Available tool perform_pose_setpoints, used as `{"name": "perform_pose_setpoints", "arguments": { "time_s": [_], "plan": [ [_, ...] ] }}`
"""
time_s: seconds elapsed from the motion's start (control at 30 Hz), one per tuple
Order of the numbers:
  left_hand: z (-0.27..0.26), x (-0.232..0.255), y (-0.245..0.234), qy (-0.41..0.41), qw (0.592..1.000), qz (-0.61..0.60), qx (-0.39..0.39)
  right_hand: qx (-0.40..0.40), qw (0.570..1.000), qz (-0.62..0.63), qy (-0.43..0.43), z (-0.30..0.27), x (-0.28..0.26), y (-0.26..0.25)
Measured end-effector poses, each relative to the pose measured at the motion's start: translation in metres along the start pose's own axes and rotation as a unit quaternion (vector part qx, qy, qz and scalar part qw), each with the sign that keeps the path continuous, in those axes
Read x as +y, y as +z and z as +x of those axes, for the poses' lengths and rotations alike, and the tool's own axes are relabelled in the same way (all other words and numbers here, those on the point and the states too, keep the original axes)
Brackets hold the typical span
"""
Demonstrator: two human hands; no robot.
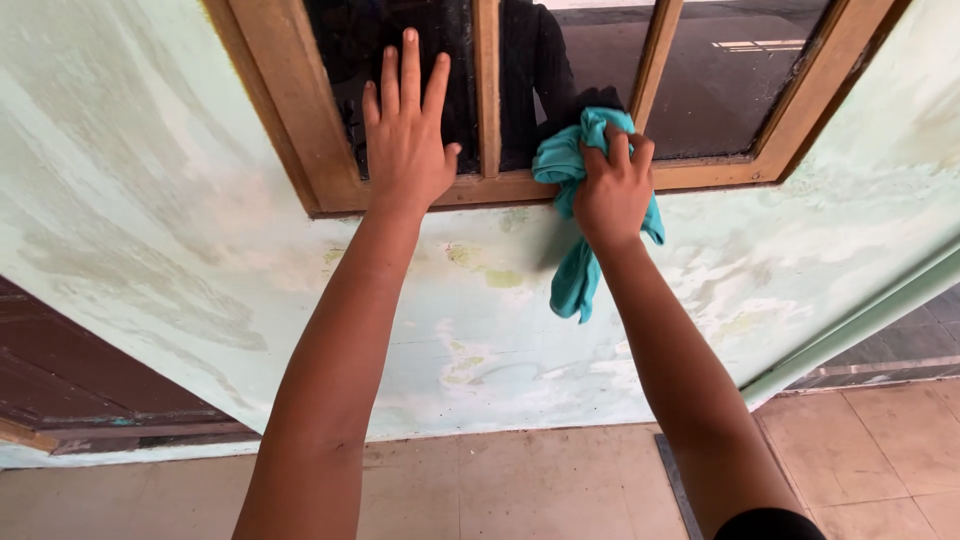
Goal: The person wipes a wooden-framed window with a teal cloth, then walks to a second window and continues wiping the glass and frame. The person uses the cloth to clean both windows thoroughly.
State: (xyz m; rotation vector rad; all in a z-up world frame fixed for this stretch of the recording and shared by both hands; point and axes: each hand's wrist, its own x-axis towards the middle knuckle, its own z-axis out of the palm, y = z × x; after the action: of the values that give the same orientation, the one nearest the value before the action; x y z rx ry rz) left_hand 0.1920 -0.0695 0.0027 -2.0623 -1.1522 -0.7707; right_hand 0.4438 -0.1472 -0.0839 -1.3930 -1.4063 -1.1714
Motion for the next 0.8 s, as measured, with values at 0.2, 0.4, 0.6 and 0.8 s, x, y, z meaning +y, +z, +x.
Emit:
{"name": "perform_pose_setpoints", "arguments": {
  "time_s": [0.2,0.4,0.6,0.8],
  "plan": [
    [-0.061,-0.022,0.002,-0.223,0.939,-0.260,0.032,-0.142,0.982,-0.121,-0.007,-0.020,-0.062,0.034],
    [-0.117,-0.079,0.003,-0.174,0.949,-0.262,0.017,-0.165,0.982,0.042,-0.082,0.012,-0.134,0.010],
    [-0.138,-0.152,-0.010,-0.179,0.941,-0.289,0.001,0.059,0.992,0.003,-0.110,0.139,-0.163,0.005],
    [-0.148,-0.195,-0.031,-0.171,0.940,-0.297,0.002,0.073,0.982,-0.143,-0.105,0.185,-0.136,0.039]
  ]
}}
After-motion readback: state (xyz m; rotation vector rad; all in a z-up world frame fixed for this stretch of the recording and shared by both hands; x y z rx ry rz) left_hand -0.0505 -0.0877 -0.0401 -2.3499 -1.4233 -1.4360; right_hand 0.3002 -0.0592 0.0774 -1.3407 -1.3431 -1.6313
